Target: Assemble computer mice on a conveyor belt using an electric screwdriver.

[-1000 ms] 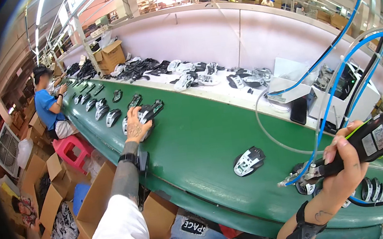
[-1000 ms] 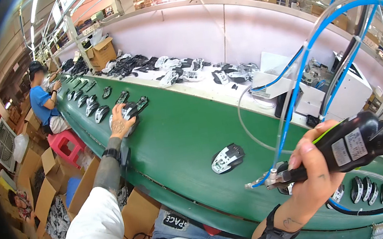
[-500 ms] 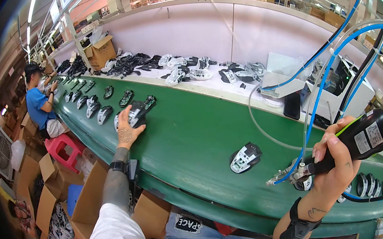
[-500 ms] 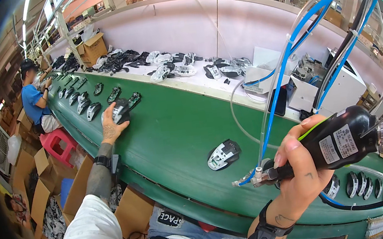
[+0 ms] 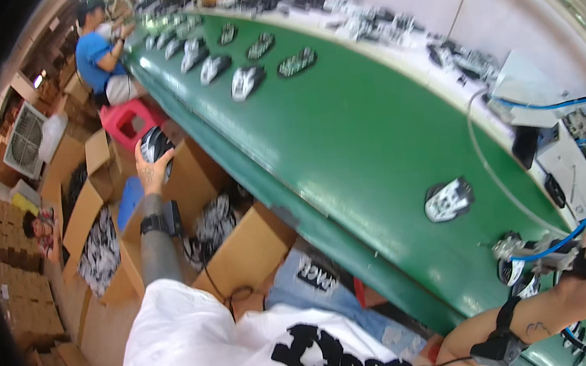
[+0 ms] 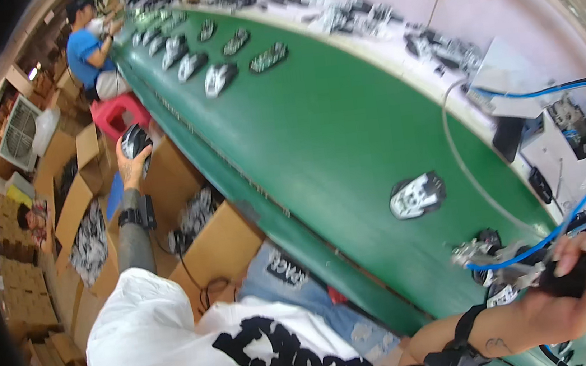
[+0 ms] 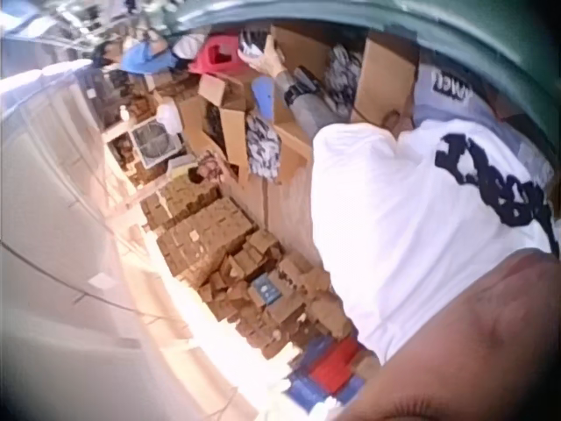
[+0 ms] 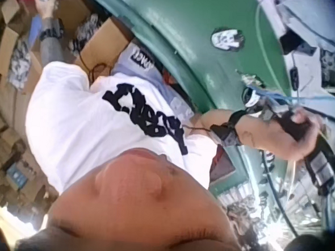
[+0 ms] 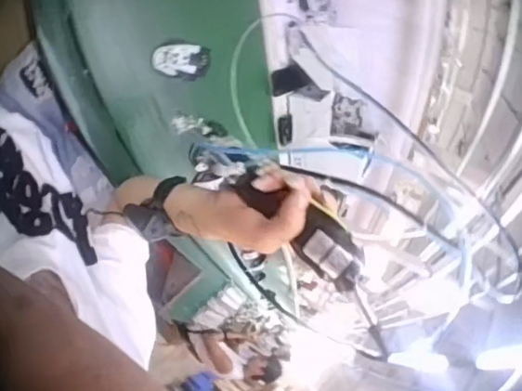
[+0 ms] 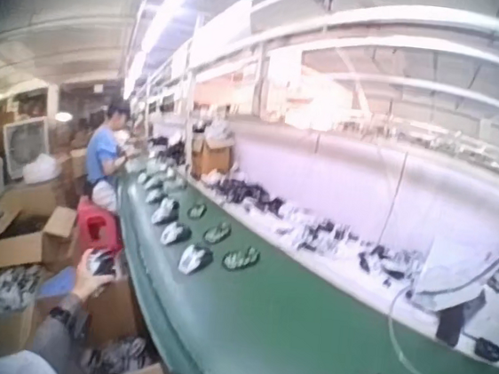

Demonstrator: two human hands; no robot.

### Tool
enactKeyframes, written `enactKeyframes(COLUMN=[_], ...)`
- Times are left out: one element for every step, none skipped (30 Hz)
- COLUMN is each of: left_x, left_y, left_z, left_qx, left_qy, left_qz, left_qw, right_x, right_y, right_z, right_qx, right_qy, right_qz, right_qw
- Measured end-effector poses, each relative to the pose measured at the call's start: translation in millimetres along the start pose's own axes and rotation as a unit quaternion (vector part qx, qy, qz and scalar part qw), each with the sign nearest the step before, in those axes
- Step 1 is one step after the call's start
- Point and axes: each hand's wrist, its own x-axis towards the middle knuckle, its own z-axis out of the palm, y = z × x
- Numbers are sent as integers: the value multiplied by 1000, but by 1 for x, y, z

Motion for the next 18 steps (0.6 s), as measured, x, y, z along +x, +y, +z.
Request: enactKeyframes(left_x=[-10,-33,-52,-70,-85,-95,-101,-107,-110,-103,-94,-74,-48,-31,-17,-9,-4,2], left_y=[-17,-19,-25,-32,-36,-42,-45,-35,-22,-14,-7,-9,-10,24,75,123,164,190], left_z=[-8,1,4,8,13,15,16,18,20,18,19,16,13,19,19,16,17,31], left_qx=[-10,-156,-181,-169,-160,-126,-92,-138,-130,-88,-46,50,146,75,2,-16,-32,-27], left_qy=[-46,-139,-207,-248,-289,-342,-394,-460,-465,-430,-392,-315,-221,-158,-96,-86,-74,-83], left_qz=[-55,-136,-199,-227,-250,-269,-285,-303,-361,-326,-287,-131,30,67,101,96,91,135], left_qw=[997,968,941,927,910,891,869,823,798,837,873,939,964,982,990,991,993,987], right_x=[4,6,7,7,7,6,6,5,4,1,0,-1,-3,-3,-3,-3,-3,-4], right_y=[-1,0,3,8,10,13,14,15,15,15,14,13,13,12,12,11,11,10], right_z=[-5,-8,-7,-3,0,3,5,5,5,8,9,10,11,11,11,11,11,12], right_qx=[-19,-11,2,0,-28,-54,-53,-54,-54,-47,-46,-35,-22,-25,-31,-36,-39,-38], right_qy=[-4,-26,-48,-52,-23,5,5,0,-3,1,7,3,-2,-14,-8,-14,-21,-20], right_qz=[-6,-13,-20,-17,-9,0,-1,4,8,11,7,10,14,7,0,-1,-1,-4], right_qw=[1000,1000,999,999,999,999,999,999,999,999,999,999,1000,1000,999,999,999,999])
